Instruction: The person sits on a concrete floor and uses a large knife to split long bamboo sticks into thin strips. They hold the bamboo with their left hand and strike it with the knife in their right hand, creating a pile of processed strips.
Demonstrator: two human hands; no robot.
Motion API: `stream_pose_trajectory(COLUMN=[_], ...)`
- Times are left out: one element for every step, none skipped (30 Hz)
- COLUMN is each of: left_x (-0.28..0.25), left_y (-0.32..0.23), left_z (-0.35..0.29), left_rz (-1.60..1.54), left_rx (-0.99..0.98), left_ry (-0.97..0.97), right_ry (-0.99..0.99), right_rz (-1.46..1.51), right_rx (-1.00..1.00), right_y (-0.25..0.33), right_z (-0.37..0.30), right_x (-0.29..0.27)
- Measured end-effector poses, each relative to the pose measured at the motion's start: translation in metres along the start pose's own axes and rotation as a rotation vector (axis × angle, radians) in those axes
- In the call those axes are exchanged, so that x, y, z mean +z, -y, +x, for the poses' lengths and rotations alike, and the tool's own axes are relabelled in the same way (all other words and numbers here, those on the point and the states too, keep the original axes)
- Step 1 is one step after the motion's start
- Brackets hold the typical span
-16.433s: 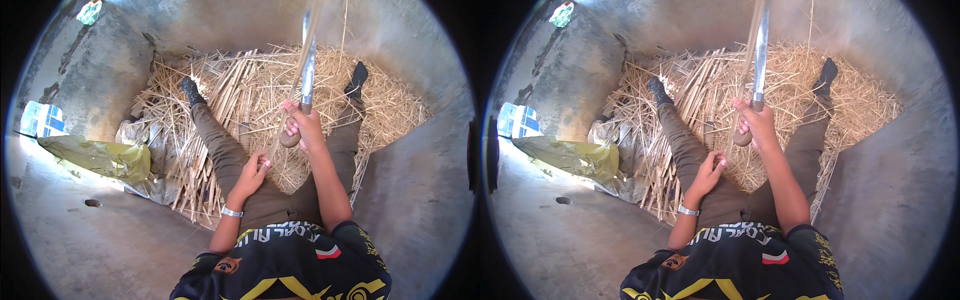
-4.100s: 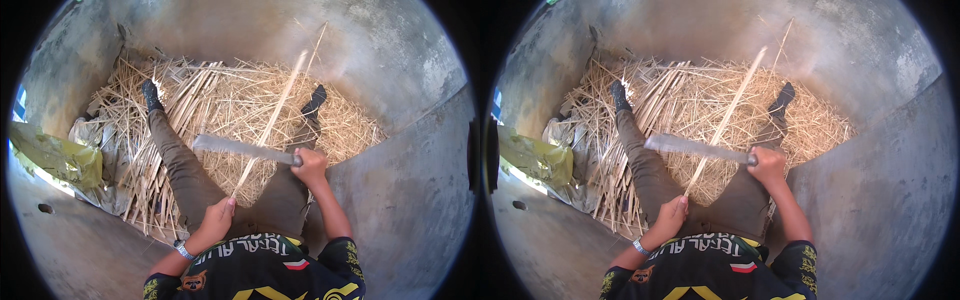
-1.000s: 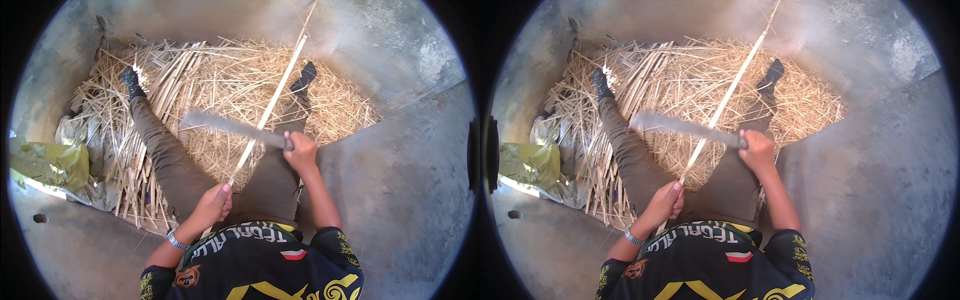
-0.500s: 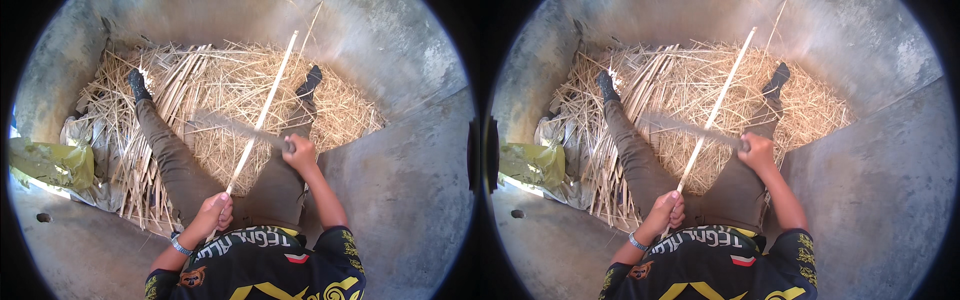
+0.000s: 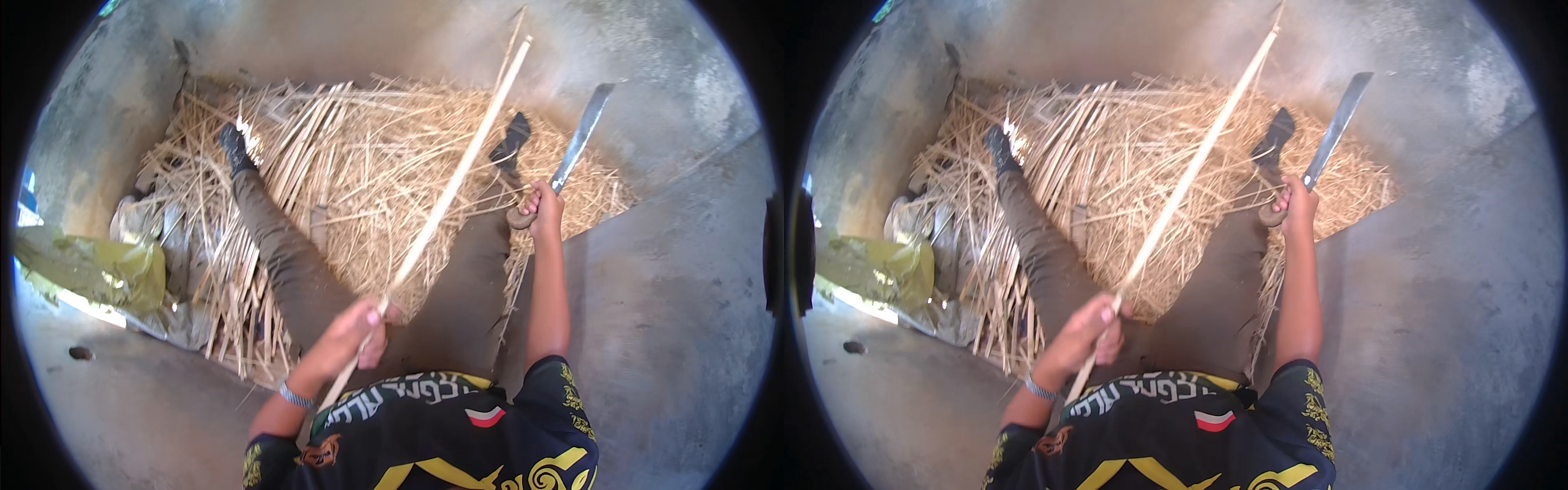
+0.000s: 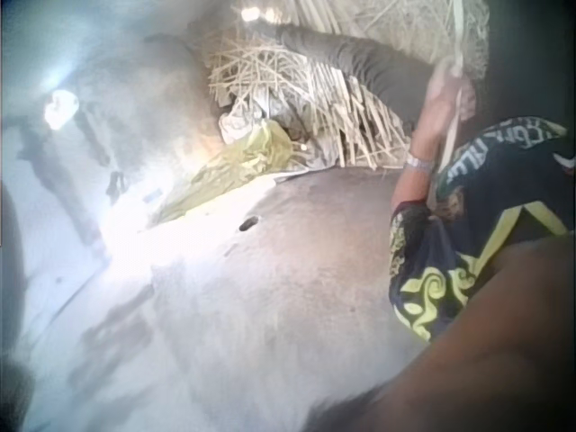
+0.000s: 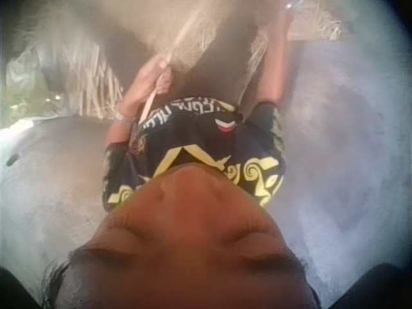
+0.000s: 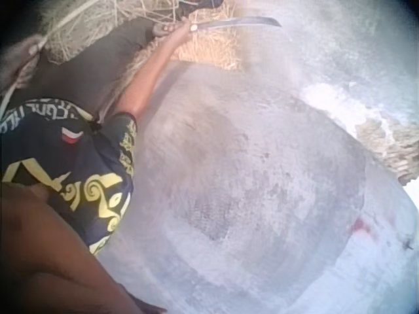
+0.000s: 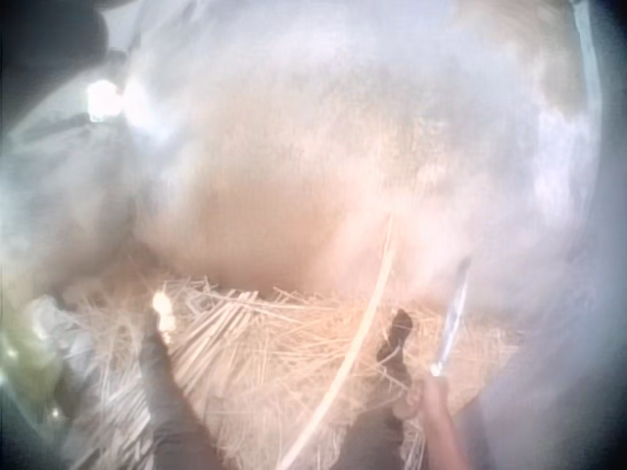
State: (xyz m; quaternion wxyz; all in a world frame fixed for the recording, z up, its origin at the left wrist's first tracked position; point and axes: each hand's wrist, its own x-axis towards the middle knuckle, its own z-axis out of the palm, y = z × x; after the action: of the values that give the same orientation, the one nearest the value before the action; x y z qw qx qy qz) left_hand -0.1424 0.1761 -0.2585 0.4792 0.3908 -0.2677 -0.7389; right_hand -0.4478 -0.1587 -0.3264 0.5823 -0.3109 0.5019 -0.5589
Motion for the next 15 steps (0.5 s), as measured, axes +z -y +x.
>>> stream_pose_trajectory(left_x=[-0.004,-0.009,-0.014,-0.016,-0.017,-0.017,-0.015,-0.014,-0.015,-0.018,-0.023,-0.028,-0.031,-0.039,-0.047], left_y=[-0.014,-0.026,-0.040,-0.052,-0.067,-0.080,-0.093,-0.104,-0.115,-0.120,-0.126,-0.132,-0.140,-0.142,-0.147], left_z=[0.006,0.010,0.007,0.003,0.001,0.002,0.002,0.003,0.008,0.011,0.012,0.012,0.013,0.018,0.021], left_rz=[0.104,0.216,0.310,0.403,0.499,0.526,0.549,0.571,0.576,0.583,0.577,0.571,0.546,0.490,0.426], left_rx=[0.017,0.033,0.046,0.054,0.067,0.083,0.108,0.130,0.123,0.154,0.170,0.187,0.238,0.327,0.416], left_ry=[0.027,0.063,0.080,0.100,0.131,0.146,0.130,0.118,0.143,0.145,0.110,0.076,-0.003,-0.049,-0.101], right_ry=[0.056,0.108,0.177,0.207,0.238,0.264,0.236,0.237,0.230,0.223,0.193,0.185,0.177,0.165,0.157], right_rz=[0.081,0.172,0.271,0.281,0.290,0.294,0.295,0.286,0.278,0.269,0.196,0.188,0.180,0.161,0.149], right_rx=[0.092,0.176,0.252,0.326,0.386,0.442,0.524,0.539,0.551,0.564,0.507,0.499,0.492,0.479,0.477], right_y=[-0.020,-0.038,-0.056,-0.078,-0.099,-0.112,-0.113,-0.112,-0.110,-0.111,-0.109,-0.111,-0.113,-0.112,-0.108], right_z=[-0.016,-0.032,-0.043,-0.056,-0.067,-0.073,-0.066,-0.058,-0.052,-0.048,-0.049,-0.051,-0.054,-0.056,-0.060], right_x=[-0.005,-0.009,-0.003,0.000,0.004,0.006,0.006,0.004,0.001,-0.001,0.005,0.010,0.014,0.015,0.018])
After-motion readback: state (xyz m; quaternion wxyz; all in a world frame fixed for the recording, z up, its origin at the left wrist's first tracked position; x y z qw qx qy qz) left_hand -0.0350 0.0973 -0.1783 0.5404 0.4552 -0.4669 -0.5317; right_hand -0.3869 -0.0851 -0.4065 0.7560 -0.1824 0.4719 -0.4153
